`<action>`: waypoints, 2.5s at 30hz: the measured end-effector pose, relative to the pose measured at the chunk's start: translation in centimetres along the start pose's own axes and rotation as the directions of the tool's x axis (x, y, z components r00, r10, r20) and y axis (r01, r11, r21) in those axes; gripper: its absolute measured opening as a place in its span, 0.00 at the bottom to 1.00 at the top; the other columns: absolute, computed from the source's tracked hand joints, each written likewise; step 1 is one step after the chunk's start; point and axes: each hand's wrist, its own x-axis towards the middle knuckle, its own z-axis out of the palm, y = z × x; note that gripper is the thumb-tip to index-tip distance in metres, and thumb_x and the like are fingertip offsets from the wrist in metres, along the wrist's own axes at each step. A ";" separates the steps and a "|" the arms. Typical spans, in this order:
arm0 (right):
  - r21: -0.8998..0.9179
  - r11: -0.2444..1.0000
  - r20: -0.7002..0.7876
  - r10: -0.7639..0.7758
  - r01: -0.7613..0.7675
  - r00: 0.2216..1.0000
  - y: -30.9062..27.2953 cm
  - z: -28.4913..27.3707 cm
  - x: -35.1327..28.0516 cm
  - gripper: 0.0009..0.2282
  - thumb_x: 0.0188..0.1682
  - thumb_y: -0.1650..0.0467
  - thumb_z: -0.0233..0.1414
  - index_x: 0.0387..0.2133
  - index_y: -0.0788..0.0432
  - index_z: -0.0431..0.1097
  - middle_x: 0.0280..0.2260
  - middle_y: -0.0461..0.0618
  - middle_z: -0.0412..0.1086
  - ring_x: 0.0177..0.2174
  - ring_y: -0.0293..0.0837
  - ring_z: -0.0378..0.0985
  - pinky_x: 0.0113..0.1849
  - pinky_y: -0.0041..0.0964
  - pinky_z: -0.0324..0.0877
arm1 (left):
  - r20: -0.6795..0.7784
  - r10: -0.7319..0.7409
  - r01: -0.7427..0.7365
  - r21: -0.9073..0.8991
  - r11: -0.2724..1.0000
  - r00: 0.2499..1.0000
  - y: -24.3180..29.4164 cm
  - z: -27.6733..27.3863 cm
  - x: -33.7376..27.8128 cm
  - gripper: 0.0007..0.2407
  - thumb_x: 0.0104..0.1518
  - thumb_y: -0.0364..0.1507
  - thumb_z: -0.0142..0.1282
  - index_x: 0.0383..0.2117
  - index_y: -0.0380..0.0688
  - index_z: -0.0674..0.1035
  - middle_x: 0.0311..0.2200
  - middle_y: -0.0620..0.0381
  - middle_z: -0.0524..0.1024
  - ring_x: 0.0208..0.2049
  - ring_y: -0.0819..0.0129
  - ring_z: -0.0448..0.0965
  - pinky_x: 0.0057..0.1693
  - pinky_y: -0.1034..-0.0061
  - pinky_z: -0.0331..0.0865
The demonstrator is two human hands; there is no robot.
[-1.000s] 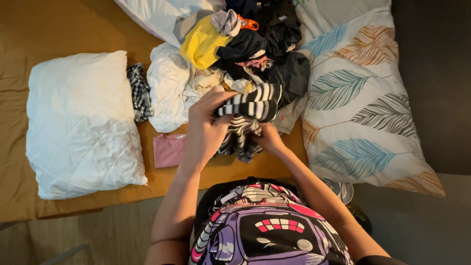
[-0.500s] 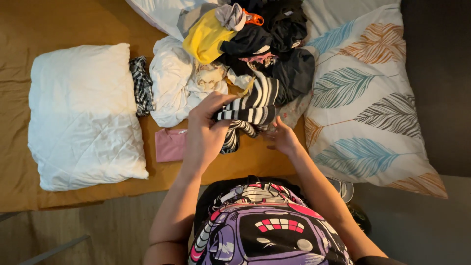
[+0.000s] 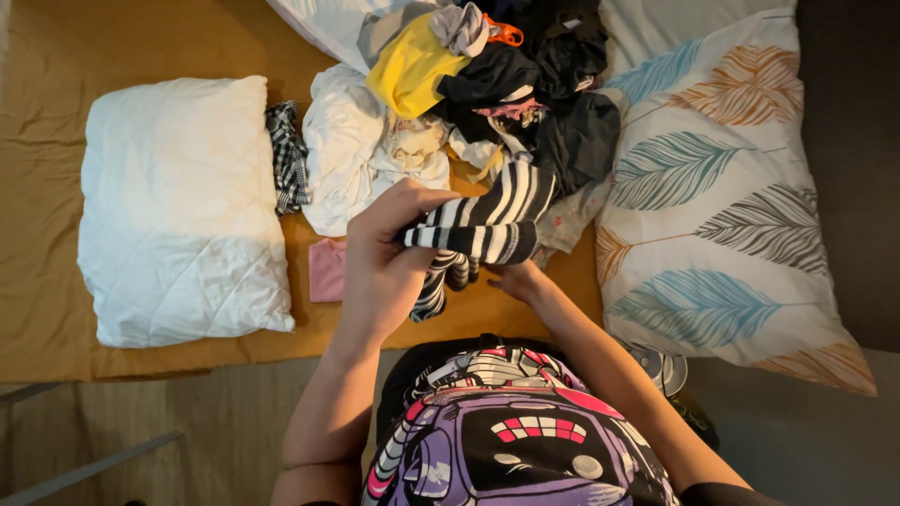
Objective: The person folds a pink t-shirt and a black-and-white striped top on a bed. They smooth out the garments, fold the sleeves and sides, and then fold the items in half to create neat rectangles.
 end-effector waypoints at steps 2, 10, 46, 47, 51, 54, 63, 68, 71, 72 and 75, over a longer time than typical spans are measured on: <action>-0.103 0.994 -0.056 0.023 -0.029 0.998 -0.2 3.3 -1.8 0.15 0.53 0.59 0.48 0.44 0.56 0.68 0.42 0.53 0.72 0.46 0.56 0.72 0.45 0.55 0.70 | 0.003 0.003 -0.003 0.036 0.999 1.000 0.1 -0.3 -0.1 0.13 0.51 0.11 0.57 0.37 0.41 0.85 0.24 0.56 0.69 0.32 0.73 0.68 0.41 0.76 0.67; 0.008 0.855 0.064 -0.518 0.519 0.853 -14.5 9.3 -12.9 0.32 0.50 0.49 0.50 0.67 0.41 0.54 0.63 0.58 0.63 0.62 0.56 0.66 0.62 0.60 0.58 | -0.310 -0.093 0.153 0.174 0.973 0.946 -0.4 -4.4 -0.7 0.15 0.49 0.10 0.52 0.38 0.42 0.83 0.29 0.53 0.74 0.37 0.69 0.70 0.48 0.73 0.69; -0.835 -0.184 0.478 -0.709 0.518 0.519 -27.3 19.8 -24.4 0.16 0.45 0.85 0.58 0.45 0.62 0.73 0.37 0.46 0.70 0.34 0.37 0.67 0.39 0.29 0.64 | -0.433 0.058 0.052 0.239 0.970 0.899 -9.5 -9.2 2.2 0.12 0.54 0.14 0.50 0.43 0.31 0.79 0.39 0.50 0.80 0.41 0.68 0.76 0.53 0.78 0.70; -0.867 -0.186 0.450 -0.690 0.462 0.567 -27.6 19.1 -24.3 0.16 0.44 0.84 0.59 0.45 0.61 0.76 0.33 0.44 0.69 0.30 0.36 0.65 0.36 0.28 0.63 | -0.435 0.101 0.035 0.294 0.955 0.895 -9.7 -9.5 2.4 0.12 0.53 0.14 0.50 0.44 0.29 0.78 0.41 0.48 0.80 0.43 0.65 0.76 0.55 0.75 0.69; -0.880 -0.188 0.433 -0.699 0.437 0.569 -28.8 17.4 -22.8 0.10 0.45 0.84 0.59 0.37 0.63 0.75 0.28 0.44 0.68 0.28 0.35 0.64 0.35 0.27 0.64 | -0.426 0.157 -0.014 0.320 0.947 0.891 -9.7 -9.4 4.9 0.12 0.53 0.14 0.52 0.43 0.29 0.80 0.39 0.47 0.81 0.40 0.64 0.78 0.52 0.74 0.72; -0.827 -0.211 0.465 -0.778 0.521 0.422 -28.1 19.5 -23.4 0.11 0.46 0.85 0.59 0.36 0.63 0.69 0.35 0.47 0.69 0.34 0.38 0.69 0.41 0.31 0.68 | -0.395 0.270 -0.086 0.424 0.901 0.878 -10.5 -10.7 6.5 0.11 0.52 0.14 0.57 0.42 0.27 0.80 0.38 0.45 0.82 0.39 0.62 0.80 0.51 0.73 0.73; -0.400 0.064 0.421 -0.873 0.914 0.246 -23.5 19.1 -27.3 0.17 0.51 0.89 0.38 0.31 0.52 0.51 0.34 0.41 0.56 0.36 0.34 0.56 0.49 0.30 0.58 | -0.228 0.548 -0.389 0.495 0.777 0.804 -7.4 -15.1 -1.4 0.08 0.72 0.25 0.53 0.50 0.30 0.72 0.47 0.47 0.70 0.44 0.58 0.67 0.57 0.64 0.64; -0.907 -0.028 0.336 -0.649 0.420 0.682 -19.7 6.3 -23.0 0.20 0.29 0.88 0.46 0.32 0.61 0.76 0.27 0.54 0.70 0.26 0.51 0.78 0.32 0.41 0.72 | -0.376 -0.640 0.685 -0.018 0.728 0.670 -25.7 -18.8 -22.3 0.07 0.52 0.14 0.52 0.34 0.34 0.79 0.37 0.55 0.78 0.35 0.71 0.73 0.46 0.78 0.68; -0.963 -0.036 0.262 -0.372 0.268 0.891 -14.2 2.3 -20.4 0.15 0.32 0.86 0.50 0.33 0.65 0.76 0.29 0.66 0.75 0.37 0.70 0.77 0.43 0.56 0.69 | -0.102 -0.751 0.724 0.375 0.579 0.653 -22.2 -11.3 -20.1 0.26 0.45 0.09 0.38 0.43 0.43 0.87 0.42 0.45 0.85 0.53 0.48 0.79 0.63 0.58 0.67; -0.965 -0.027 0.254 -0.359 0.262 0.898 -12.6 -0.3 -19.3 0.15 0.32 0.86 0.50 0.33 0.65 0.76 0.29 0.66 0.75 0.37 0.70 0.77 0.43 0.56 0.69 | -0.107 -0.761 0.735 0.374 0.565 0.640 -25.5 -11.6 -23.1 0.26 0.45 0.09 0.38 0.43 0.43 0.87 0.42 0.45 0.85 0.53 0.48 0.79 0.63 0.58 0.67; -0.994 -0.088 0.070 -0.164 0.057 0.984 -7.3 -8.7 -17.4 0.11 0.35 0.75 0.63 0.32 0.59 0.77 0.31 0.61 0.79 0.39 0.65 0.80 0.45 0.54 0.70 | -0.019 -0.834 0.812 0.239 0.532 0.551 -32.1 -11.9 -30.7 0.14 0.49 0.13 0.54 0.39 0.37 0.87 0.42 0.39 0.84 0.51 0.51 0.78 0.62 0.54 0.66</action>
